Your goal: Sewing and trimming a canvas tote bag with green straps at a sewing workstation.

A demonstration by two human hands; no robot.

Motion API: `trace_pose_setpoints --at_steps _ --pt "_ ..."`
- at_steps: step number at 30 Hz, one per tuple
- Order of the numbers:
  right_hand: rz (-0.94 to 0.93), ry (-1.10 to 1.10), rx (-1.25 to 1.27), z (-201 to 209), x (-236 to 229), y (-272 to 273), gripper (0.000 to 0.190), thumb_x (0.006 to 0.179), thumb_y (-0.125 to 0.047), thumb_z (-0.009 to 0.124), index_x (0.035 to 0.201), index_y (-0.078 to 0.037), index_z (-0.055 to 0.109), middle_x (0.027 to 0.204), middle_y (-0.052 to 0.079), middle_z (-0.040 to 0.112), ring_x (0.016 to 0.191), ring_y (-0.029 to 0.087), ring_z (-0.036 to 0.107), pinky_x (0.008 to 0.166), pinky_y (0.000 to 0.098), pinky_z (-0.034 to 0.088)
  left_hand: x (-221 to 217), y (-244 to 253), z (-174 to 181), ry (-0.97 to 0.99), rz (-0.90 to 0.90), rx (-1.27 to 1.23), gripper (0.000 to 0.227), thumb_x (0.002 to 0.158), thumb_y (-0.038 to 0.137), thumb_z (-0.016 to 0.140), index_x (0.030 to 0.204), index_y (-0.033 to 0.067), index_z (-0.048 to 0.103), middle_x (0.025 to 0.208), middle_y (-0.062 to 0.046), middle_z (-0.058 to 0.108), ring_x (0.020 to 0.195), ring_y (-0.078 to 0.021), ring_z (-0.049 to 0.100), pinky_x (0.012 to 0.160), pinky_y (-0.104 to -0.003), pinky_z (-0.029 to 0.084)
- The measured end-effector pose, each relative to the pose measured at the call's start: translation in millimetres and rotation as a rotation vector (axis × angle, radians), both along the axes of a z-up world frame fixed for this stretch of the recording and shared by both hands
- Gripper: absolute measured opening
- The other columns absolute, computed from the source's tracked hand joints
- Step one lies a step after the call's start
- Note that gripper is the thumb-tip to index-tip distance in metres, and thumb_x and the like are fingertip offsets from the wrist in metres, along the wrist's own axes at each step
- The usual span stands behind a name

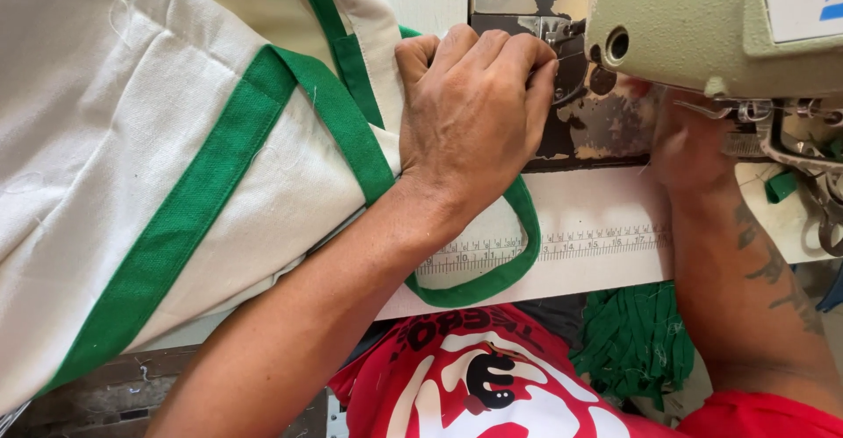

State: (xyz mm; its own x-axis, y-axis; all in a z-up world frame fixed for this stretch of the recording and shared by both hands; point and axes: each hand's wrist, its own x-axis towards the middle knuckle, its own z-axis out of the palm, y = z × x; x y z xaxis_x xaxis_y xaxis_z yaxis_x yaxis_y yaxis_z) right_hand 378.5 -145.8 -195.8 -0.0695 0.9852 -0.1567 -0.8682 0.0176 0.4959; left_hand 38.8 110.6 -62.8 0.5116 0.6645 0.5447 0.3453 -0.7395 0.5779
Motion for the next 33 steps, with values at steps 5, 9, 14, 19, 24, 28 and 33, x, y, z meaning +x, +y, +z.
trace_pose_setpoints --at_steps 5,9,14,19,24,28,33 --pt "-0.257 1.199 0.1 -89.0 45.0 -51.6 0.1 0.072 -0.025 0.103 0.16 -0.006 0.06 0.107 0.006 0.067 0.112 0.031 0.062 0.057 0.0499 0.056 -0.4 0.5 0.7 -0.007 -0.005 0.008 0.008 0.102 0.023 0.077 0.095 0.022 0.074 0.085 0.004 0.068 0.087 -0.0249 0.061 0.088 -0.046 0.033" --pt "0.096 2.128 0.104 21.7 -40.1 52.8 0.036 0.124 -0.016 0.065 0.153 -0.009 0.085 0.151 0.011 0.083 0.145 0.03 0.073 0.129 0.04 0.057 -0.2 0.8 1.9 -0.01 -0.012 -0.017 0.008 0.102 0.023 0.076 0.095 0.0221 0.074 0.085 0.003 0.069 0.086 -0.0252 0.061 0.088 -0.046 0.032" --pt "-0.423 3.509 0.894 52.2 -71.5 81.8 0.056 0.12 -0.045 0.041 0.168 -0.016 0.039 0.175 0.008 0.041 0.165 0.024 0.033 0.137 0.0401 0.02 -1.8 1.5 3.5 -0.009 -0.021 -0.001 0.008 0.103 0.025 0.077 0.096 0.0224 0.074 0.085 0.004 0.069 0.086 -0.0246 0.061 0.089 -0.046 0.034" --pt "-0.306 2.634 0.172 37.7 -57.7 64.6 0.049 0.124 -0.008 0.042 0.169 0.004 0.057 0.171 0.032 0.053 0.158 0.052 0.044 0.135 0.0531 0.027 -1.7 1.3 5.0 0.005 -0.03 -0.019 0.008 0.104 0.024 0.075 0.096 0.0218 0.074 0.087 0.003 0.07 0.087 -0.0255 0.061 0.089 -0.047 0.033" --pt "-0.354 2.732 0.233 39.6 -63.0 68.1 0.047 0.125 -0.014 0.04 0.163 0.006 0.061 0.168 0.033 0.055 0.157 0.051 0.044 0.135 0.0513 0.025 -0.5 1.0 3.7 0.002 -0.012 0.0 0.009 0.103 0.024 0.076 0.094 0.0222 0.074 0.085 0.003 0.069 0.085 -0.0253 0.061 0.088 -0.046 0.033" --pt "-0.301 3.324 0.911 62.1 -89.6 86.2 0.036 0.115 -0.024 0.055 0.147 -0.01 0.064 0.157 0.011 0.062 0.15 0.028 0.055 0.131 0.038 0.036 -0.4 1.2 3.1 0.011 -0.015 0.006 0.009 0.103 0.025 0.075 0.095 0.0225 0.074 0.086 0.003 0.069 0.086 -0.0259 0.061 0.089 -0.047 0.033" --pt "-0.68 2.985 1.523 96.7 -127.9 99.8 0.042 0.106 -0.061 0.069 0.125 -0.024 0.08 0.125 -0.006 0.079 0.126 0.008 0.071 0.109 0.0263 0.052 0.7 1.3 2.0 0.009 -0.006 0.022 0.01 0.103 0.026 0.076 0.095 0.0226 0.075 0.085 0.004 0.069 0.085 -0.025 0.061 0.089 -0.046 0.033"
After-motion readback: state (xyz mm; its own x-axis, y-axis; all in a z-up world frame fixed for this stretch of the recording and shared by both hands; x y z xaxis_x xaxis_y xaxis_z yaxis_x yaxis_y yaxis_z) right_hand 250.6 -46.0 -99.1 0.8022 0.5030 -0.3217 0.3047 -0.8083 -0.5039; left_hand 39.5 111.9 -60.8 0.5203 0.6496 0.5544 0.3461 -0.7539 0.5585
